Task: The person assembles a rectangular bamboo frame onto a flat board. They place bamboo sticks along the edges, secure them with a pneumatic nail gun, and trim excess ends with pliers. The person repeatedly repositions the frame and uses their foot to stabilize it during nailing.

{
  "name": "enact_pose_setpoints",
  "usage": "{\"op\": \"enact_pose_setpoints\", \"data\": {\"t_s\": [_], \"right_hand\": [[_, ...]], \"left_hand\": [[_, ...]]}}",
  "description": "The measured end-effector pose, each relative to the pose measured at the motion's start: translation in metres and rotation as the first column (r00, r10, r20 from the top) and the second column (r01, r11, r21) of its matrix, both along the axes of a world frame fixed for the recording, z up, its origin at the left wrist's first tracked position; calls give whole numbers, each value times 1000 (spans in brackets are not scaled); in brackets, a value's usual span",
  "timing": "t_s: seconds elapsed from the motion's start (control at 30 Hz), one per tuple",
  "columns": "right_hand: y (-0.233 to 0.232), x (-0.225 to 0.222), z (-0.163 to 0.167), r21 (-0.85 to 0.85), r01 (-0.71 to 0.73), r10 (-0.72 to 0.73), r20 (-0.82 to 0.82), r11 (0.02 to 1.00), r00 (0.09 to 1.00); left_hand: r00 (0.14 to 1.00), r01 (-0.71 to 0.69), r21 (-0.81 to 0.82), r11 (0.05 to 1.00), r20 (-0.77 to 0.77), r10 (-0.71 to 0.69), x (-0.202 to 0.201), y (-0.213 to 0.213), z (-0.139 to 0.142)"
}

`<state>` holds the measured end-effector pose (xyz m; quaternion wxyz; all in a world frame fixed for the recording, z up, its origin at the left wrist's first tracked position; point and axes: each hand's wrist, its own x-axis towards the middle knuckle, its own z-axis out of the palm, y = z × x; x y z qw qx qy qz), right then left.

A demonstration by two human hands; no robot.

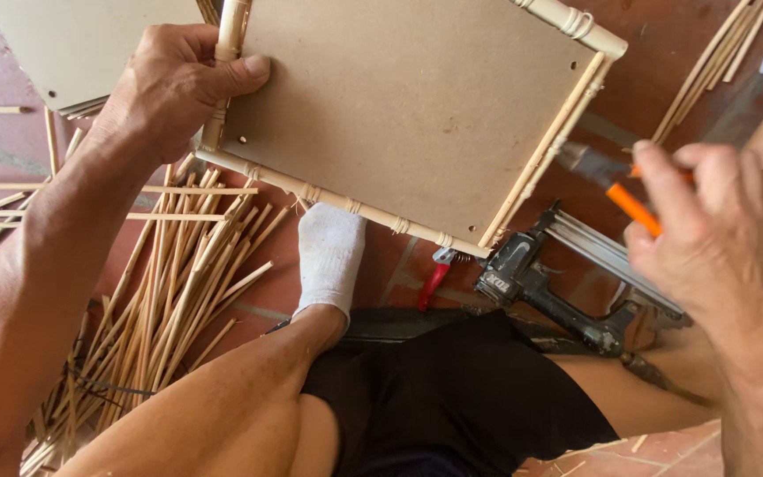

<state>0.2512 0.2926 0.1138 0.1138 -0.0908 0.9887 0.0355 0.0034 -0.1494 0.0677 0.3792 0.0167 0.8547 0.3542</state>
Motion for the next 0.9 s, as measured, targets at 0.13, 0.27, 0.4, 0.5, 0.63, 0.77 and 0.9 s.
{"op": "enact_pose_setpoints", "data": {"t_s": [0.13,0.27,0.4,0.5,0.63,0.77,0.9], "right_hand": [[-30,-13,29,191,-105,90,86,976,992],[-50,-31,43,272,-111,86,102,956,991],[-52,-30,48,303,-118,67,174,946,983],[-48,-27,47,266,-108,61,179,958,982],[-49,-22,44,285,-105,62,156,953,986],[-57,-22,45,346,-108,34,213,932,976],[-66,-28,53,340,-104,33,208,935,978]], "left_hand": [[999,32,-47,998,-16,-33,1,1,5],[1000,8,-45,999,-6,-9,-1,2,9],[1000,17,-29,999,-18,-17,-3,1,9],[999,24,7,1000,-33,-24,-2,-1,6],[998,45,36,998,-54,-43,-3,-2,1],[998,38,20,999,-41,-37,-2,-3,0],[999,33,76,997,-20,-32,-1,-1,1]]}}
